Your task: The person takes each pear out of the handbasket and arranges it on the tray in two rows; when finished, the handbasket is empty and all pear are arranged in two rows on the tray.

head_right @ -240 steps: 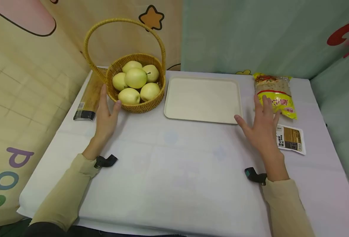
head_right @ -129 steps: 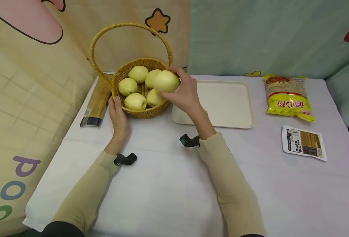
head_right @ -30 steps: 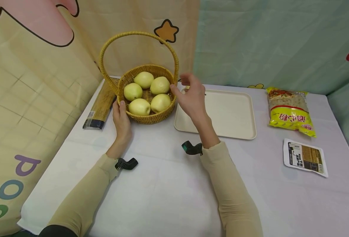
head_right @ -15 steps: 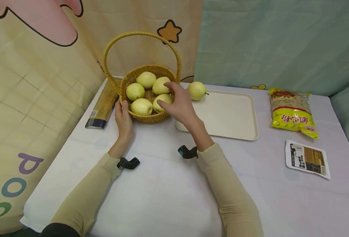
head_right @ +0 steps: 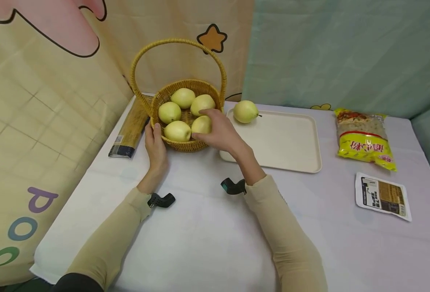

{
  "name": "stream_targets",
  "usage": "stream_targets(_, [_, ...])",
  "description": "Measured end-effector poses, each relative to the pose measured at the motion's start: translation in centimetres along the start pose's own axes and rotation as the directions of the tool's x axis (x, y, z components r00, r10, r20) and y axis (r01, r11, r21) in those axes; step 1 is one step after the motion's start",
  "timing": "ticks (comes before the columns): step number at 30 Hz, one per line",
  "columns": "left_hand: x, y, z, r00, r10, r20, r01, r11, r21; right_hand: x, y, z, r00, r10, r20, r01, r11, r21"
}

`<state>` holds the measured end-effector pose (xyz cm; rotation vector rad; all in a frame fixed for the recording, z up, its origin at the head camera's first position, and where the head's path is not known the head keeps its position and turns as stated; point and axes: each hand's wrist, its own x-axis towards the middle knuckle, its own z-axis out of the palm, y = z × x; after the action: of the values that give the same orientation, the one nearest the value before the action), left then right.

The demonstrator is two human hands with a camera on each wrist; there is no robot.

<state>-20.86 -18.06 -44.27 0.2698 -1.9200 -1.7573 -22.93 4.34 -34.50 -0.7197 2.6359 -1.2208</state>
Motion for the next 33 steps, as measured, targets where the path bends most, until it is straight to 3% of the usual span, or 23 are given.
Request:
stream_targets(6, [0.0,0.0,-0.3,1.0,0.011,0.01,-0.011,1.0,0.022,0.6,-0.2,-0.3,0.998,0.013,0.054,-0.013,1.0,-0.008])
stream_targets(21, [-0.1,-0.1,-0.2,1.0,0.013,-0.006,-0.013,1.0,0.019,3.6,-2.4,0.0,0.988,0.118,0.102,-0.093,0.971,-0.219])
stream_targets(33, [0.0,-0.3,-0.2,1.0,0.015,-0.003,-0.015,0.999,0.04,5.0,-1.9,0.4,0.977,0.104,0.187,-0.043,0.951,-0.305])
